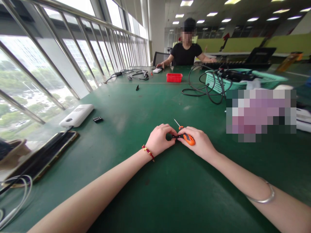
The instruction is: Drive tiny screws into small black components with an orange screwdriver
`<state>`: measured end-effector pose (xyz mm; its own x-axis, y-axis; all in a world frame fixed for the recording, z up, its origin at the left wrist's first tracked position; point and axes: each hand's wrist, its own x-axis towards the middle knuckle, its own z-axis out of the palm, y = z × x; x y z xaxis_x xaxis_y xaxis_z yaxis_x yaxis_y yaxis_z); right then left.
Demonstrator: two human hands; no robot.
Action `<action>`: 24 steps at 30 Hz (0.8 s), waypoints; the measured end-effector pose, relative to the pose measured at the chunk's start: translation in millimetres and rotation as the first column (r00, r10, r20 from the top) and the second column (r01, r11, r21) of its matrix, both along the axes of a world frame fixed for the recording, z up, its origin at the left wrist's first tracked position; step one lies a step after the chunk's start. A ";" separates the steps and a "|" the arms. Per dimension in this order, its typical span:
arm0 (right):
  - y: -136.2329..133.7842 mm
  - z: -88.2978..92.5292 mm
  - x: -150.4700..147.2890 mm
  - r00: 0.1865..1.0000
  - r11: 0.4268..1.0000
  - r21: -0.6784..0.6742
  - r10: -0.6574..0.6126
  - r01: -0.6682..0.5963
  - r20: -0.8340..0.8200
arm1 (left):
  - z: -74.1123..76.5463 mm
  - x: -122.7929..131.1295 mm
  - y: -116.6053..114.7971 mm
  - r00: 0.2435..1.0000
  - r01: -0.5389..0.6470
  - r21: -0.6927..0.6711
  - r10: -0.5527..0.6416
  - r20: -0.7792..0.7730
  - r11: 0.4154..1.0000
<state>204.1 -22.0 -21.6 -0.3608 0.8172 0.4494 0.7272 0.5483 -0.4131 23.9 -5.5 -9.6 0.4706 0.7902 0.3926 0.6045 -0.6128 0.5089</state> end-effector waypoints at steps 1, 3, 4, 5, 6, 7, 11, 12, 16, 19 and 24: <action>-0.3 0.3 -0.3 1.000 1.000 0.004 -0.002 0.002 0.008 | -0.1 0.1 0.0 1.000 0.002 -0.002 -0.002 -0.003 1.000; -1.0 1.3 -1.0 1.000 1.000 0.009 -0.005 0.005 0.022 | -0.4 0.3 0.2 1.000 0.005 -0.010 -0.005 -0.017 1.000; -1.4 1.9 -1.4 1.000 1.000 0.011 -0.005 0.004 0.027 | -0.7 0.4 0.4 1.000 0.005 -0.013 -0.006 -0.022 1.000; -1.9 2.5 -1.7 0.999 1.000 0.014 -0.004 0.003 0.034 | -0.9 0.5 0.5 1.000 0.006 -0.016 -0.007 -0.026 1.000; -2.4 3.1 -1.9 0.999 1.000 0.015 -0.004 0.003 0.040 | -1.1 0.5 0.6 1.000 0.006 -0.019 -0.007 -0.025 1.000; -2.8 3.5 -2.0 0.999 1.000 0.018 -0.005 0.004 0.047 | -1.3 0.6 0.8 1.000 0.007 -0.021 -0.007 -0.022 1.000; -3.5 3.4 -1.4 0.997 1.000 0.029 -0.006 0.004 0.077 | -2.2 0.1 1.9 1.000 0.017 -0.032 -0.017 0.003 0.999; -3.4 3.1 -1.2 0.996 1.000 0.030 -0.007 0.004 0.086 | -2.7 -0.2 2.4 1.000 0.021 -0.036 -0.021 0.010 0.999; -2.7 2.7 -0.9 0.994 0.999 0.038 -0.020 0.016 0.111 | -5.3 -1.6 5.0 0.998 0.033 -0.065 -0.030 0.050 0.997; -2.5 3.0 -0.7 0.992 0.999 0.029 -0.027 0.024 0.123 | -6.6 -2.4 6.2 0.997 0.035 -0.090 -0.029 0.070 0.995; -1.9 2.2 0.4 0.992 0.999 0.013 -0.038 0.037 0.120 | -5.7 -3.0 6.2 0.997 0.030 -0.105 -0.022 0.074 0.994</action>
